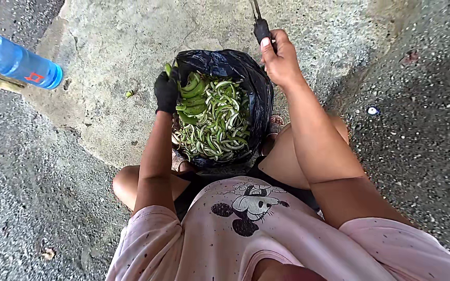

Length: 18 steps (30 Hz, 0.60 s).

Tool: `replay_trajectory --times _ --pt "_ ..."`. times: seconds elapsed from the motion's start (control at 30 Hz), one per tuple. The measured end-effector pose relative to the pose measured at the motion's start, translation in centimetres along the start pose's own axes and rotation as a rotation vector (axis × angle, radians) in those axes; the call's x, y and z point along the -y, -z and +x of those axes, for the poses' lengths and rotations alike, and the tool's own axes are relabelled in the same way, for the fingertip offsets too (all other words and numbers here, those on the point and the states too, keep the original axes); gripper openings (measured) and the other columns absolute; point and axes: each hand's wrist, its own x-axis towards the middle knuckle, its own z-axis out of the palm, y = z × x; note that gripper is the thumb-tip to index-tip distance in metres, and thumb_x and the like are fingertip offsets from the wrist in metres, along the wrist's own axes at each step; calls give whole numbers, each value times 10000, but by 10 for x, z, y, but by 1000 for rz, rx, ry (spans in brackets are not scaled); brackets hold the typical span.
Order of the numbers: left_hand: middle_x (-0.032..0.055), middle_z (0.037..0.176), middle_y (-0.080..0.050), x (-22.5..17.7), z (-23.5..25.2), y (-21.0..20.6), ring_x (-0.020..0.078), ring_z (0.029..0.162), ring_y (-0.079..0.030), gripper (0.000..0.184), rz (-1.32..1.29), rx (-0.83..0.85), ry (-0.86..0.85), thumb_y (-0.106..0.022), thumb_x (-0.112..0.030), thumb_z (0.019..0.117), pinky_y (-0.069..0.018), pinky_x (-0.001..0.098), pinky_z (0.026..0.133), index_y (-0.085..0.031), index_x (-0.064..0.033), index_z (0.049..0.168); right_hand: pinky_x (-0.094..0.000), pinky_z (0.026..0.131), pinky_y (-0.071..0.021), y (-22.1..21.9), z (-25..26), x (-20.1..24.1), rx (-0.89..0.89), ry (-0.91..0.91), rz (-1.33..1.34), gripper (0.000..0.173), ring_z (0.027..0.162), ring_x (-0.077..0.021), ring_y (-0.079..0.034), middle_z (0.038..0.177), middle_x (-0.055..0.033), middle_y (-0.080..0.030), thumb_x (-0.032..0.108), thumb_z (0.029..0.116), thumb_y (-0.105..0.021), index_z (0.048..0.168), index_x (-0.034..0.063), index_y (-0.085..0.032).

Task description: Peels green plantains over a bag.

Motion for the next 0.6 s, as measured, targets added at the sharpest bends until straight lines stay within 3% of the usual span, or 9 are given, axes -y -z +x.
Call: replay_trajectory --times 0.03,0.1,0.2,0.27,0.37,0.47,0.53,0.6 --pt "119 1019 -727 -1 -4 1 231 947 -702 543 -146 -21 30 -460 -528 1045 -566 488 878 -697 -45 1119 -408 740 -521 -2 0 0 12 -2 -5 456 754 -176 -604 951 -93 -616 396 1101 -390 1401 69 -493" --pt "138 1031 -715 9 -14 -5 221 907 -699 598 -435 -22 112 -408 -545 1064 -589 457 828 -667 -16 1171 -427 756 -527 -7 -2 2 37 -3 -16 451 765 -192 -616 959 -110 -627 390 1104 -385 1400 67 -489" --pt "146 1216 -659 41 -43 -39 230 1060 -660 578 -924 68 180 -336 -508 1092 -569 459 921 -539 -48 1377 -431 725 -516 -16 -4 0 69 -4 -16 448 728 -195 -591 910 -98 -609 400 1104 -383 1383 70 -504" --pt "117 1192 -629 59 -68 -69 220 1036 -638 530 -1149 61 296 -317 -497 1096 -560 452 905 -499 -83 1374 -433 736 -515 -20 -5 0 107 -16 -23 446 743 -200 -592 932 -101 -606 401 1107 -380 1385 73 -501" --pt "110 1232 -610 95 -97 -108 215 1068 -628 530 -1179 34 458 -275 -492 1105 -555 434 908 -474 -92 1391 -431 724 -510 -23 -11 -3 149 -53 -50 474 742 -203 -587 950 -105 -605 422 1091 -413 1399 69 -487" --pt "136 1348 -585 123 -98 -127 246 1150 -625 575 -1151 19 492 -226 -515 1106 -549 446 946 -417 -125 1483 -395 645 -522 -36 -23 -5 238 -151 19 462 669 -179 -571 899 -87 -588 390 1084 -461 1387 42 -453" --pt "164 1351 -589 125 -91 -129 258 1147 -628 580 -1073 -3 484 -206 -497 1111 -542 451 960 -403 -117 1503 -339 564 -524 -54 -41 -3 365 -262 114 396 583 -138 -554 823 -47 -580 355 1111 -415 1347 39 -450" --pt "176 1377 -581 127 -88 -128 269 1177 -618 594 -1027 -9 498 -192 -494 1112 -530 463 985 -405 -109 1511 -329 577 -545 -81 -63 -8 525 -412 187 406 592 -137 -577 822 -47 -591 362 1131 -356 1363 46 -461"
